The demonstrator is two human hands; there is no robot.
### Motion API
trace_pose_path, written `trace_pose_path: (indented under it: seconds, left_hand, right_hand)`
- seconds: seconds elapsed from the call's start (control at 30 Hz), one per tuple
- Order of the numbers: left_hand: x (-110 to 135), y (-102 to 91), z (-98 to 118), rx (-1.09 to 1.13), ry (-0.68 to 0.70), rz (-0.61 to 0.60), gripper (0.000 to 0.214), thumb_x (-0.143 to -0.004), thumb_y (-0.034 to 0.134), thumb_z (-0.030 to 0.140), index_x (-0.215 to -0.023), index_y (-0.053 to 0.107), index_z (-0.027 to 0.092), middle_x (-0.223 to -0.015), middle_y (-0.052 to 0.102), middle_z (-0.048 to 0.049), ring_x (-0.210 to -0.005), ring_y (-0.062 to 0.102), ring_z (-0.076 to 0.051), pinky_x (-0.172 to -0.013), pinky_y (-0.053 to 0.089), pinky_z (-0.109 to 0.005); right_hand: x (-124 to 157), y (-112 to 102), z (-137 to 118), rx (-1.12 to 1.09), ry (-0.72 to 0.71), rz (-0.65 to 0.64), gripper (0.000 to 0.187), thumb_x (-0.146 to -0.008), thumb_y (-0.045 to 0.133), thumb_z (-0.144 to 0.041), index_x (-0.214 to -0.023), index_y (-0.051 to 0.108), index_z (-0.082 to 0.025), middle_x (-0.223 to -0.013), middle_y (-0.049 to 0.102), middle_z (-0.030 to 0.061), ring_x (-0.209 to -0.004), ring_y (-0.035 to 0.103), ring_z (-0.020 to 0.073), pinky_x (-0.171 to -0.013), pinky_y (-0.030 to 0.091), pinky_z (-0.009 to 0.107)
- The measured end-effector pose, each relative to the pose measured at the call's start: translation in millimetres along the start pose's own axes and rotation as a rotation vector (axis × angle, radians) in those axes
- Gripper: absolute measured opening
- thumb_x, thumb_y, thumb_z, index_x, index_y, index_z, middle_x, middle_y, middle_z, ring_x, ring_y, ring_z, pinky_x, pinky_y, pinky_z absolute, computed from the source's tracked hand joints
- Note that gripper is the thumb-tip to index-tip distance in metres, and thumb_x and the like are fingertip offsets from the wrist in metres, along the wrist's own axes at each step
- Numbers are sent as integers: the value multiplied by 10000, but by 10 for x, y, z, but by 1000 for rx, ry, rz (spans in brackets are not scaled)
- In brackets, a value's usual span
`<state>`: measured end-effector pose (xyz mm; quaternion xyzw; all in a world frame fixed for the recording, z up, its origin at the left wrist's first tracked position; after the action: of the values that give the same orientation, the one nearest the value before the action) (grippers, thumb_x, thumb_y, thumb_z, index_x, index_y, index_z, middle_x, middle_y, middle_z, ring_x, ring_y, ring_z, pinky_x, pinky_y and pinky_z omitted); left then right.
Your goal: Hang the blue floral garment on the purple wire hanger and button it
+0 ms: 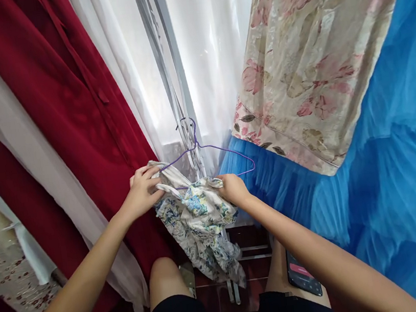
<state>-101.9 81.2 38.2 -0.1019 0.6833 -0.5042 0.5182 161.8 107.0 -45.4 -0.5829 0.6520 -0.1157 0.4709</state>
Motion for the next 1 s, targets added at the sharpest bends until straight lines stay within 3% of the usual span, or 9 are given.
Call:
trace_pose_path:
  seconds: [0.17, 0.3, 0.43, 0.5, 0.63, 0.73, 0.8, 0.87, 1.0]
  left_hand:
    - [-330, 87, 261, 217, -36, 156, 203, -780, 515, 134, -915, 653, 198, -1253, 647, -84, -1192, 553, -276, -1030, 431, -409]
    - [-389, 184, 172, 188, -154, 217, 406, -759, 473, 73, -1096, 643, 221, -1081, 678, -52, -981, 624, -242, -858, 469, -336]
    - [-339, 237, 107, 148, -192, 224, 315, -754, 453, 62, -907, 673, 228, -953, 693, -37, -942, 620, -250, -808, 454, -335]
    - [-332, 234, 109, 167, -197, 227, 266, -737, 452, 61, -812, 650, 220, -910, 683, -35, -931, 615, -246, -808, 455, -331]
    - [-326, 157, 58, 199, -202, 264, 243, -789, 477, 110, -887, 676, 208, -999, 656, -49, -959, 621, -234, -865, 473, -328]
    - [-273, 115, -140, 210, -195, 273, 329, -861, 539, 222, -1171, 648, 204, -1217, 615, -88, -1139, 582, -261, -1022, 436, -371]
    - [-200, 163, -364, 246, -240, 222, 415, -873, 579, 311, -1269, 594, 186, -1275, 592, -117, -1208, 543, -287, -1087, 393, -421]
    - [-108, 267, -575, 369, -300, 157, 445, -877, 585, 384, -1267, 578, 170, -1254, 605, -125, -1204, 539, -292, -1092, 389, -450]
    - [39, 535, -750, 751, -423, 88, 488, -899, 538, 472, -1304, 538, 201, -1214, 638, -96, -1125, 581, -258, -1005, 466, -424]
  right_hand:
    - [115, -44, -81, -23, -48, -42, 167, -851, 605, -223, -809, 765, -199, -799, 780, 115, -838, 722, 284, -669, 445, 276]
    - [242, -385, 103, -128, -113, 145, 367, -838, 575, -179, -1177, 713, -200, -949, 782, 76, -839, 717, 241, -749, 482, 283]
    - [162, -860, 402, -104, -9, 401, 746, -822, 645, -256, -1521, 410, -143, -1130, 744, 132, -919, 704, 267, -813, 505, 333]
    - [14, -980, 465, -58, -3, 399, 680, -810, 682, -300, -1448, 508, -143, -1223, 712, 164, -1042, 679, 305, -868, 500, 365]
    - [-238, -999, 492, 12, -2, 204, 174, -816, 680, -267, -932, 746, -155, -909, 776, 131, -865, 704, 288, -764, 505, 334]
    - [-236, -1024, 445, -16, 6, 29, 213, -784, 720, -249, -597, 665, -163, -595, 693, 56, -648, 659, 232, -646, 486, 296]
    - [-166, -1078, 422, -171, 59, -91, 224, -742, 771, -280, -584, 675, -154, -590, 689, 36, -637, 658, 225, -640, 506, 301]
    - [-64, -1089, 406, -447, 161, -239, 187, -720, 800, -319, -750, 758, -140, -747, 754, 62, -727, 702, 254, -683, 549, 341]
    - [120, -886, 328, -898, 345, -438, 357, -782, 747, -437, -925, 778, -112, -871, 775, 158, -776, 744, 303, -683, 587, 420]
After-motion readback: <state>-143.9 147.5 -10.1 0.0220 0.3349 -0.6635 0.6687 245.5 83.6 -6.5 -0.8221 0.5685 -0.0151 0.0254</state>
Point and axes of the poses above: each hand's wrist, its own x-axis away from the middle knuckle, its own y-axis out of the palm, z = x × y, the point moved 7 cm from there along -x, towards the middle knuckle
